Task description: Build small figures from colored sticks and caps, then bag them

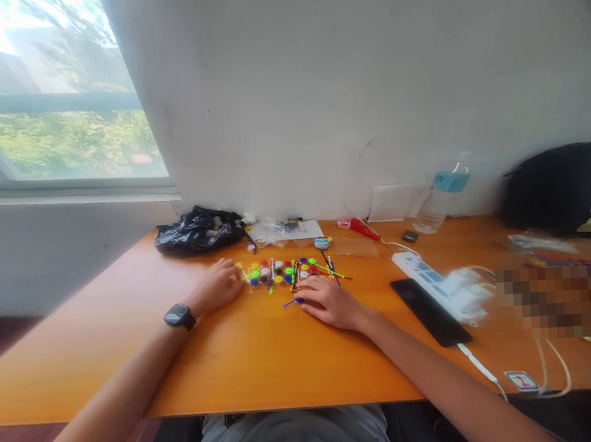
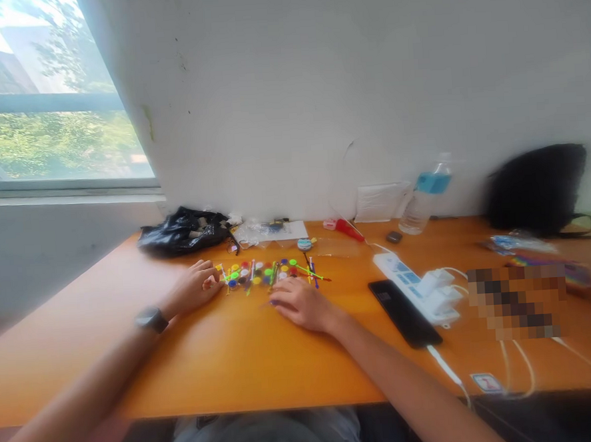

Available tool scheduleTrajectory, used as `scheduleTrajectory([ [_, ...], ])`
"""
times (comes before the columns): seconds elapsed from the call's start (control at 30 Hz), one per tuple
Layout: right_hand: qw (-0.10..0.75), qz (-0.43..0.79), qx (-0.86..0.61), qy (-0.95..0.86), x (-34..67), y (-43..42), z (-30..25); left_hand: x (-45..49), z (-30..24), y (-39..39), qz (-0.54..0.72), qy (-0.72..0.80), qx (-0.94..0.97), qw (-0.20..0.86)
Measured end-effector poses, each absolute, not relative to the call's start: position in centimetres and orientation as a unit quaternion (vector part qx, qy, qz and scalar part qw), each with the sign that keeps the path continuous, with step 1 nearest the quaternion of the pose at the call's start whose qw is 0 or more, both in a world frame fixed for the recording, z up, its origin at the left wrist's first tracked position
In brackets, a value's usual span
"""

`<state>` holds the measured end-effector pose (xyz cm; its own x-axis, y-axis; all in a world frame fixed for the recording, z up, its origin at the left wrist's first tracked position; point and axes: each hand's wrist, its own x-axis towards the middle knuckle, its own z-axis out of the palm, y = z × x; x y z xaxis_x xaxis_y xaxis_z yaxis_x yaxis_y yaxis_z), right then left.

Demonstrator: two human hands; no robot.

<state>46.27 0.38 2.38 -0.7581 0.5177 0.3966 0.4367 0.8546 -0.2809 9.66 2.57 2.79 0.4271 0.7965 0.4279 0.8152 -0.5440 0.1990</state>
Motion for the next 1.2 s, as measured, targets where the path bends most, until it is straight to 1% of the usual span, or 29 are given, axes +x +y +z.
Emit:
scheduleTrajectory([
  [0.27, 0.23, 0.104, -0.284, -0.925, 46.6, 0.2, 3.3, 9.3, 2.3, 2.9, -0.237, -0.469, -0.851, 0.014],
  [0.5, 0.217, 0.147, -0.314, -0.913, 47.5, 0.6, 3.6, 8.6, 2.5, 3.0, -0.288, -0.462, -0.839, 0.017],
  [0.7, 0.217, 0.15, -0.346, -0.9, 48.0, 0.9, 3.5, 7.9, 2.5, 3.5, -0.323, -0.47, -0.821, 0.009],
  [0.83, 0.198, 0.152, -0.374, -0.893, 48.8, 0.9, 4.5, 7.7, 2.4, 3.6, -0.342, -0.468, -0.815, -0.001],
  [0.93, 0.181, 0.208, -0.374, -0.885, 50.1, 1.0, 5.6, 7.6, 2.3, 3.6, -0.352, -0.473, -0.808, -0.01],
  [1.03, 0.139, 0.29, -0.357, -0.877, 51.5, 1.3, 6.2, 7.5, 2.3, 3.6, -0.354, -0.477, -0.804, -0.02],
  [1.1, 0.118, 0.316, -0.348, -0.875, 52.0, 1.6, 6.1, 7.5, 2.4, 3.6, -0.353, -0.477, -0.805, -0.022],
  [1.2, 0.127, 0.327, -0.347, -0.87, 51.9, 1.8, 5.6, 7.6, 2.4, 3.6, -0.354, -0.478, -0.804, -0.023],
])
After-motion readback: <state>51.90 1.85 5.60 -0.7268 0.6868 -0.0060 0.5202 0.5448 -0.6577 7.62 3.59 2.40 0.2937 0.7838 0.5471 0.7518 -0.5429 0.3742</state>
